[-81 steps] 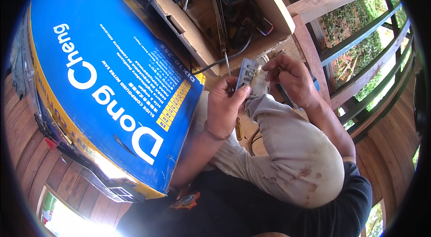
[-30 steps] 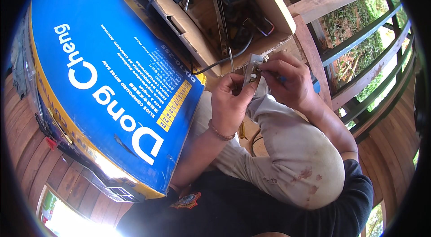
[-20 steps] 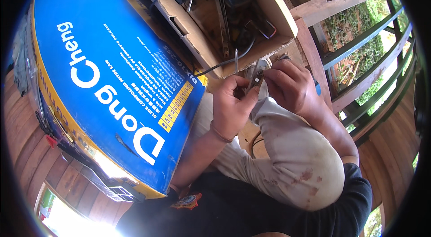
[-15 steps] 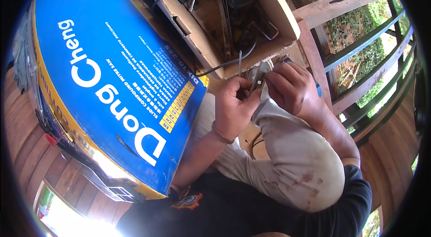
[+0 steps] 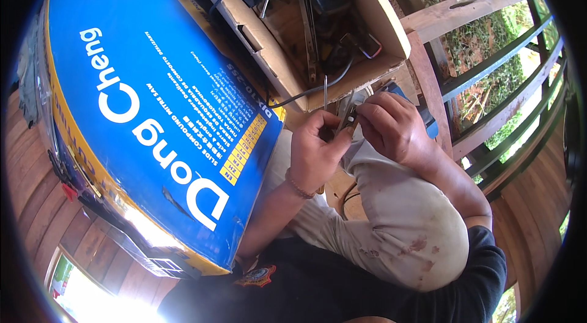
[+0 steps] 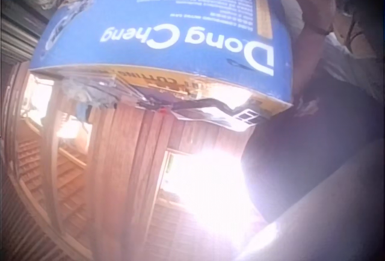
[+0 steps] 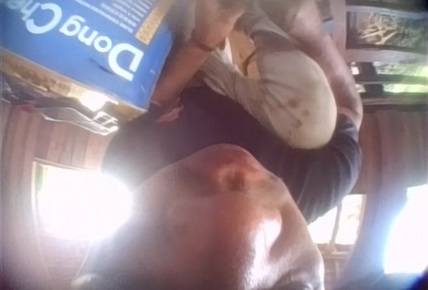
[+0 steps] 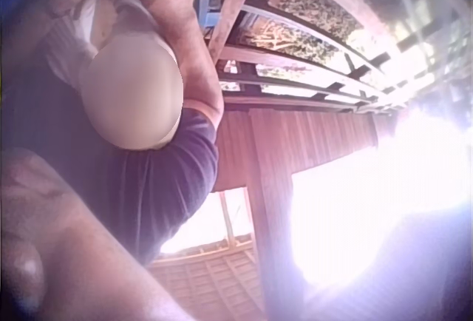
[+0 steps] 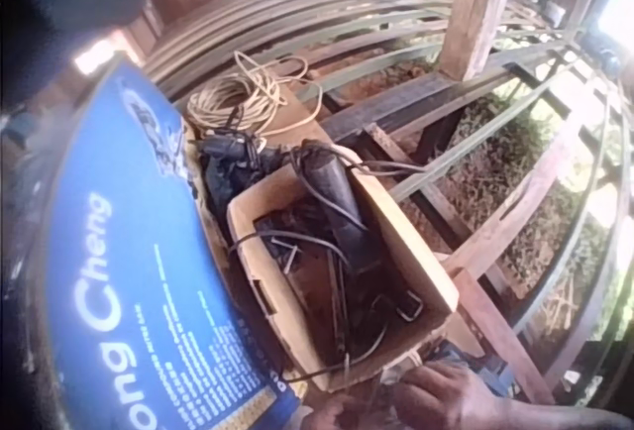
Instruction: The person sits on a wooden porch floor and assembles a small electronic device. They use a screwdriver to tighten screws on a metal bracket and then attach it to a blue plastic housing.
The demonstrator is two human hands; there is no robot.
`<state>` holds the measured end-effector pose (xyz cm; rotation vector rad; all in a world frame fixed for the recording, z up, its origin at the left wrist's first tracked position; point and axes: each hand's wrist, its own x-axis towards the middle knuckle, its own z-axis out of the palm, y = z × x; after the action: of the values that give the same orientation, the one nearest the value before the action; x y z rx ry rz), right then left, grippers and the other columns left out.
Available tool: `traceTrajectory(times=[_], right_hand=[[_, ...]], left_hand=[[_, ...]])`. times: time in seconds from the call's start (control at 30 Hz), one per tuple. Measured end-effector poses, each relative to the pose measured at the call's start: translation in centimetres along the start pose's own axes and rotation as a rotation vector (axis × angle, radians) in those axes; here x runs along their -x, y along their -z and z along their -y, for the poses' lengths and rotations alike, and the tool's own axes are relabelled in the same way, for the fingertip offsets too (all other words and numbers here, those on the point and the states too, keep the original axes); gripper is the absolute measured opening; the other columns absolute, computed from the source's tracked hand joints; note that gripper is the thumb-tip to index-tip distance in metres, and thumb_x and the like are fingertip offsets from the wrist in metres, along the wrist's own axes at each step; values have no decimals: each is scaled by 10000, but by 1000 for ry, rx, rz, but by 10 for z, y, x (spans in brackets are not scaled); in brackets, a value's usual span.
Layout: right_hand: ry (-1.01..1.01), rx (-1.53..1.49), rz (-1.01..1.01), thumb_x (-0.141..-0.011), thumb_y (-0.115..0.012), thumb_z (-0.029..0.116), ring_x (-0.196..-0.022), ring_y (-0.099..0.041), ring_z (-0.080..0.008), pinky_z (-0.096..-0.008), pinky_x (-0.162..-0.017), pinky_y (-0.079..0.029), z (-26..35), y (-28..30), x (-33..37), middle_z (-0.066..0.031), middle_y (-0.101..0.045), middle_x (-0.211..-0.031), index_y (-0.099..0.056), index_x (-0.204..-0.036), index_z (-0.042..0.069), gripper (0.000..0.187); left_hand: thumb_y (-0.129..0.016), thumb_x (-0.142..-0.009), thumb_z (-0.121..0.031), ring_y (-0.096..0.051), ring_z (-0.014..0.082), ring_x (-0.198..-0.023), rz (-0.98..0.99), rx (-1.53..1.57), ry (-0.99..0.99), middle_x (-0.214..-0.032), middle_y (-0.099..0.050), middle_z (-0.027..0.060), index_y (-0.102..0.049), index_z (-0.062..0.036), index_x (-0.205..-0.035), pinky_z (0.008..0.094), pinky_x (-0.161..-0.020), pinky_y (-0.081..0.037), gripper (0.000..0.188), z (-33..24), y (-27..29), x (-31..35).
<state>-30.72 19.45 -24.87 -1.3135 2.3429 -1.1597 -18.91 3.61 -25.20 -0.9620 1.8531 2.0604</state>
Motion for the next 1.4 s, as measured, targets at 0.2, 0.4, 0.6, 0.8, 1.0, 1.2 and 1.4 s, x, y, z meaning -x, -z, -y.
traceTrajectory(times=[0.2,0.4,0.6,0.8,1.0,1.2,1.4], right_hand=[[64,27,17,-697,-730,41,-691,-618,-295,-401,-597,-496,-7,-2,4,-112,-571,-831,-609,-942,12,275],[91,33,-17,-691,-760,76,-686,-623,-286,-392,-603,-502,-6,-3,3,-103,-574,-817,-621,-914,10,270],[85,26,-98,-694,-779,74,-711,-640,-287,-385,-627,-522,-4,-3,2,-111,-609,-857,-651,-915,2,265],[126,52,-78,-673,-790,43,-711,-636,-287,-377,-613,-518,-8,-3,3,-111,-611,-865,-666,-932,-4,291],[118,39,-119,-675,-796,56,-702,-630,-286,-372,-617,-516,-6,-4,3,-110,-612,-870,-667,-946,-8,306],[99,27,-86,-645,-787,36,-729,-632,-287,-383,-647,-521,-3,1,2,-119,-612,-916,-668,-951,-6,330],[70,4,-60,-647,-786,36,-754,-634,-299,-391,-655,-528,-2,6,0,-121,-604,-940,-671,-952,19,327]], left_hand=[[-763,-864,-92,-484,20,-623,5,82,0,-698,-576,-42,-637,-20,-907,226,-549,-401,151,2,-1,1],[-758,-878,-95,-493,19,-645,32,146,28,-725,-588,-45,-636,-22,-914,222,-568,-410,146,4,-2,3],[-771,-881,-112,-499,19,-664,26,199,81,-742,-595,-40,-629,-22,-912,219,-580,-415,171,0,-1,2],[-769,-885,-110,-505,22,-668,35,186,56,-746,-600,-37,-630,-18,-914,220,-582,-417,169,3,-2,2],[-763,-892,-104,-533,21,-680,35,209,82,-767,-632,-25,-638,-15,-927,209,-591,-434,157,-3,0,2],[-729,-899,-42,-567,23,-738,46,182,86,-842,-663,-18,-649,-21,-978,199,-657,-454,114,-7,2,4],[-732,-892,-31,-576,24,-758,53,139,67,-859,-668,-15,-647,-15,-988,196,-671,-461,130,-4,4,4]])
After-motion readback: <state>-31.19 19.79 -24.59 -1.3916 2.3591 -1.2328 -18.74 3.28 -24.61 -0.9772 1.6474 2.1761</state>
